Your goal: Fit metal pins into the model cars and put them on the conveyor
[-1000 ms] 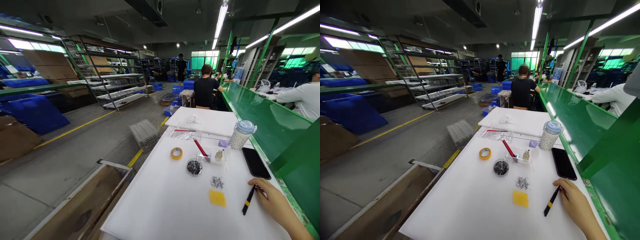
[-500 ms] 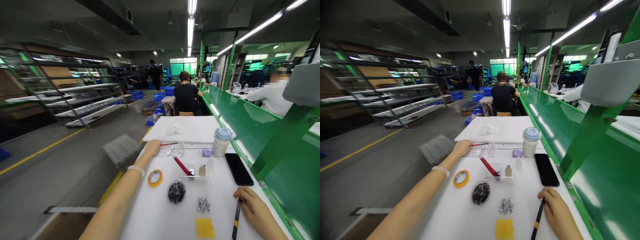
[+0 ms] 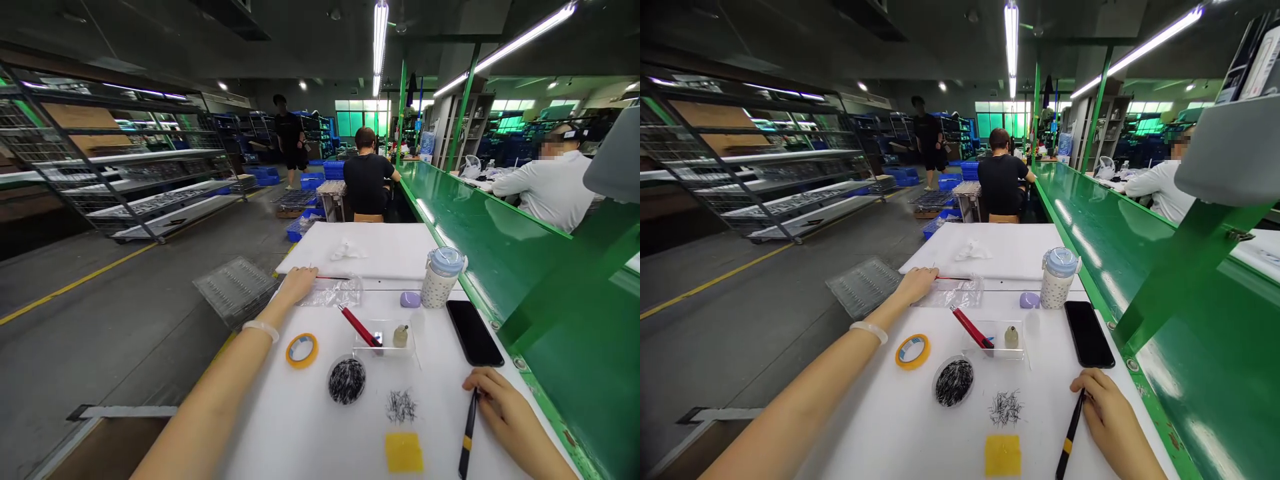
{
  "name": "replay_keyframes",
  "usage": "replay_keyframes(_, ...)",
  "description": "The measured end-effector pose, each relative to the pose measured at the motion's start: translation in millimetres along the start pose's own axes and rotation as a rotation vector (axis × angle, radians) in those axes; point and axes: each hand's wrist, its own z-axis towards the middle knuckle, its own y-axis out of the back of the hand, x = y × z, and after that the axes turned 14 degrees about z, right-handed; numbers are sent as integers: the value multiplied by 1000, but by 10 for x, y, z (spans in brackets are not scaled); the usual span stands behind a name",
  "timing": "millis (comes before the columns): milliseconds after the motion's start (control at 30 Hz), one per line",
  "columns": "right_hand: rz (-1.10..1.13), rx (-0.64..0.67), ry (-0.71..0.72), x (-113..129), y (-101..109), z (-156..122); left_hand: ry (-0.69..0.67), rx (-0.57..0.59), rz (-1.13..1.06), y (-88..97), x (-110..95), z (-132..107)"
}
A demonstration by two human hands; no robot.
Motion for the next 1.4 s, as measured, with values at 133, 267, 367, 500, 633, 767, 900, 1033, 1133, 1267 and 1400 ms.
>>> replay_keyframes(133, -1, 13, -16, 16, 30, 24, 68, -57, -35, 136, 164, -199)
replay_keyframes(267, 11, 27, -17, 33, 51, 53, 198, -131, -110, 310, 369, -570)
replay_keyframes(367, 23, 0, 2, 24, 66, 75, 316, -218, -187, 426, 447, -1009)
replay_keyframes(500, 42, -67, 45, 85, 104, 102, 317, -402, -291, 558, 273, -1735)
replay_keyframes(633, 43, -225, 192, 408, 75, 56, -21, -573, -392, 653, -227, -2361)
replay_keyframes(767, 297, -6, 314, 918, -114, -92, -308, -683, -510, 662, -731, -2697)
replay_keyframes(900, 396, 230, 420, 1254, -345, -214, -389, -716, -662, 618, -921, -2799)
replay_keyframes(1033, 399, 232, 462, 1307, -457, -231, -398, -681, -774, 588, -892, -2801)
replay_keyframes(1133, 396, 199, 455, 1300, -483, -218, -406, -659, -816, 586, -873, -2803)
replay_keyframes(1267, 412, 169, 492, 1346, -505, -225, -418, -644, -835, 600, -882, -2821)
replay_keyframes(1400, 376, 140, 522, 1382, -512, -237, -437, -634, -831, 619, -895, -2829)
